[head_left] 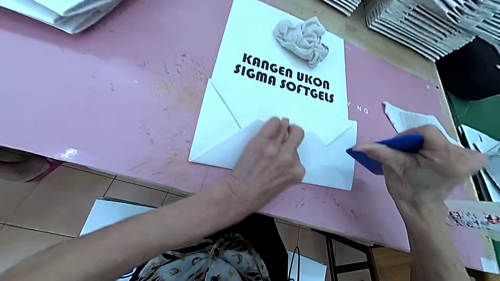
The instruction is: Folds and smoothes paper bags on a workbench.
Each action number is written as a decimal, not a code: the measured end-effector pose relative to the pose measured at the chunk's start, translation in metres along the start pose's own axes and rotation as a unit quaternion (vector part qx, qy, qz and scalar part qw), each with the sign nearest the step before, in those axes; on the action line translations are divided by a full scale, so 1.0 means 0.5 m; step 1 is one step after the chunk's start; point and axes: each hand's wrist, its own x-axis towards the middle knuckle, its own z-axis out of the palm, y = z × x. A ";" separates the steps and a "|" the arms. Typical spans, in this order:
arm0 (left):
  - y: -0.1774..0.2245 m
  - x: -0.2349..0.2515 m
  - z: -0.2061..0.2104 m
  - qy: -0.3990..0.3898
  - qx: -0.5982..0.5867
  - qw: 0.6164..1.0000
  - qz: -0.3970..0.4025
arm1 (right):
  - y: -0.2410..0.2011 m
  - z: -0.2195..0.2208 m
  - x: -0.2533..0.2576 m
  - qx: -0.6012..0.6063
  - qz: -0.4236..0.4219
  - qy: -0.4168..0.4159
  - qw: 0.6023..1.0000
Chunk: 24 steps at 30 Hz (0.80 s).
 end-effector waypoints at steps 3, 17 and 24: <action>0.037 -0.010 0.012 -0.029 0.089 0.995 -0.027 | 0.006 0.080 0.092 0.056 -0.078 -0.002 0.995; 0.070 -0.043 0.030 -0.067 -0.025 0.990 -0.121 | -0.164 0.339 0.291 0.217 -0.322 -0.062 0.919; 0.073 -0.044 0.034 -0.054 -0.040 0.989 -0.133 | -0.257 0.364 0.328 0.133 -0.191 -0.079 0.969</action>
